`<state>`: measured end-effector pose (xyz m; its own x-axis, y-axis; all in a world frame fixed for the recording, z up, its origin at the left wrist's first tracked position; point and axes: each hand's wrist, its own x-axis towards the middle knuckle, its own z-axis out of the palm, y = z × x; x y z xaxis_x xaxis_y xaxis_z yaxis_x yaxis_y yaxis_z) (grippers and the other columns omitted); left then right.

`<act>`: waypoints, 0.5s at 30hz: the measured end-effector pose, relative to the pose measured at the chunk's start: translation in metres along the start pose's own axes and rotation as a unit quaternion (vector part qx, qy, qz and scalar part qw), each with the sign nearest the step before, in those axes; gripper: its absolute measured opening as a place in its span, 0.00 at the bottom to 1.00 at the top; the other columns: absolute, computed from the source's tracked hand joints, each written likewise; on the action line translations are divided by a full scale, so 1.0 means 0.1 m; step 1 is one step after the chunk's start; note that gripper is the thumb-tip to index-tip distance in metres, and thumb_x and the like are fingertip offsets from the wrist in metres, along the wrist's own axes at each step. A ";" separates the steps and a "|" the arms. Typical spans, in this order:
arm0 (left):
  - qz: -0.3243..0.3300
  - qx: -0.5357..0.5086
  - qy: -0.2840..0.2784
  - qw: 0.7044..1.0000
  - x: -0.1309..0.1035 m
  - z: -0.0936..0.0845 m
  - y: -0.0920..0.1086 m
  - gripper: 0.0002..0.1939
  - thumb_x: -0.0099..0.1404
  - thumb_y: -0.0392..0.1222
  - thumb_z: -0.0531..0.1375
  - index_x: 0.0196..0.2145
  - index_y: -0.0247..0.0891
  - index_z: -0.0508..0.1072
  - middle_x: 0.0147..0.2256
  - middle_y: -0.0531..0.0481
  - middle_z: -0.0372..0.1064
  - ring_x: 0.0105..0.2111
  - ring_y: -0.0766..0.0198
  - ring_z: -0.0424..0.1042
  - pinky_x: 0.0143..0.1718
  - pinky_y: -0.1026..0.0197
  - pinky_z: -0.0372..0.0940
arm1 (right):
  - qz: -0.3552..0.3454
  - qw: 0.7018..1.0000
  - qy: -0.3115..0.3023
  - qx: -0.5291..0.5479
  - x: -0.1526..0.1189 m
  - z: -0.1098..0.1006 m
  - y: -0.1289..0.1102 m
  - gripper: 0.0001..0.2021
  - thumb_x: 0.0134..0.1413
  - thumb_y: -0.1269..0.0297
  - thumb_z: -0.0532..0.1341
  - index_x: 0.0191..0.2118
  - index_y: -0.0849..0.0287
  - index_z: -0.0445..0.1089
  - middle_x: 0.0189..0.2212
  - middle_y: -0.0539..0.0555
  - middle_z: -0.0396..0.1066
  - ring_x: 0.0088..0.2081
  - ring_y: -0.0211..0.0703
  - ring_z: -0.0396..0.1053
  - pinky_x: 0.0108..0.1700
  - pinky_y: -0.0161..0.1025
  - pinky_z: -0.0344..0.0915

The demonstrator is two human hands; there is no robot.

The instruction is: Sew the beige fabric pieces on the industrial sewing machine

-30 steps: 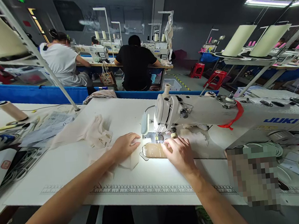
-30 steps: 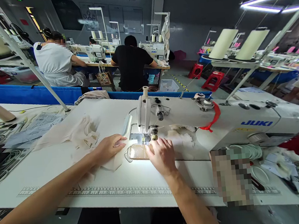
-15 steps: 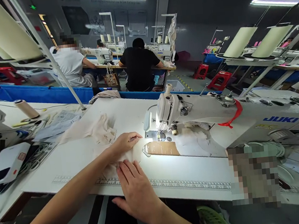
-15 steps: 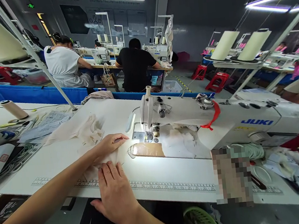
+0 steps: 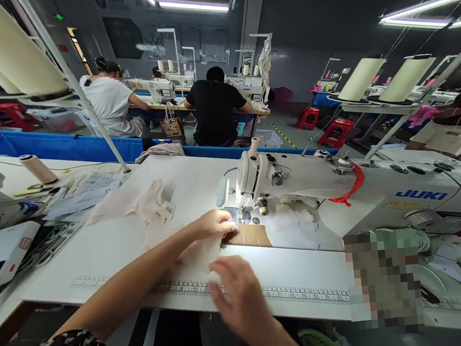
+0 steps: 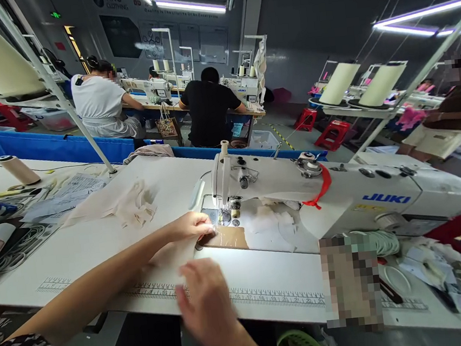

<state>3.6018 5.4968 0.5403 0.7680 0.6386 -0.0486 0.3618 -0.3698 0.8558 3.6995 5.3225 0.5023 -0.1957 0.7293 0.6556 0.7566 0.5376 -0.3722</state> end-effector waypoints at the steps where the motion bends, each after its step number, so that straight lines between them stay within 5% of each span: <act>1: 0.011 -0.059 -0.031 0.998 -0.01 -0.02 -0.01 0.17 0.60 0.55 0.62 0.26 0.38 0.68 0.22 0.52 0.70 0.26 0.64 0.68 0.31 0.62 0.60 | 0.048 0.998 0.034 -0.004 0.04 -0.10 0.13 0.11 0.66 0.64 0.52 0.43 0.59 0.72 0.39 0.58 0.74 0.39 0.47 0.72 0.43 0.44 0.72; 4: 0.017 -0.166 -0.107 0.980 -0.02 -0.07 -0.03 0.22 0.57 0.61 0.66 0.29 0.37 0.68 0.24 0.50 0.73 0.24 0.64 0.69 0.31 0.61 0.65 | 0.182 0.982 0.051 0.021 0.22 -0.33 0.52 0.12 0.64 0.59 0.54 0.37 0.58 0.72 0.32 0.55 0.73 0.28 0.42 0.69 0.32 0.39 0.69; 7: 0.014 -0.198 -0.140 0.970 -0.02 -0.10 -0.04 0.23 0.56 0.61 0.67 0.30 0.37 0.70 0.28 0.47 0.76 0.25 0.64 0.71 0.31 0.61 0.67 | 0.259 0.960 -0.023 0.107 0.42 -0.39 0.79 0.14 0.59 0.54 0.56 0.39 0.59 0.73 0.32 0.55 0.75 0.28 0.42 0.70 0.32 0.39 0.69; 10: 0.025 -0.197 -0.154 0.968 -0.01 -0.13 -0.08 0.23 0.59 0.61 0.66 0.31 0.36 0.72 0.31 0.46 0.78 0.30 0.63 0.74 0.35 0.62 0.68 | 0.295 0.936 -0.073 0.178 0.55 -0.31 0.90 0.17 0.56 0.49 0.59 0.39 0.59 0.73 0.33 0.56 0.76 0.32 0.45 0.73 0.36 0.41 0.71; 15: 0.035 -0.163 -0.142 0.976 0.00 -0.14 -0.11 0.20 0.62 0.59 0.64 0.30 0.36 0.72 0.29 0.48 0.78 0.33 0.63 0.75 0.38 0.62 0.67 | 0.315 0.925 -0.063 0.205 0.57 -0.18 0.95 0.20 0.52 0.44 0.62 0.36 0.58 0.73 0.32 0.56 0.77 0.34 0.47 0.74 0.39 0.43 0.72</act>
<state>3.5904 5.5108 0.5378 0.9170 0.3898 -0.0847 0.1512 -0.1431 0.9781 3.7717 5.4077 0.5164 0.1127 0.9818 0.1528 0.4509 0.0865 -0.8884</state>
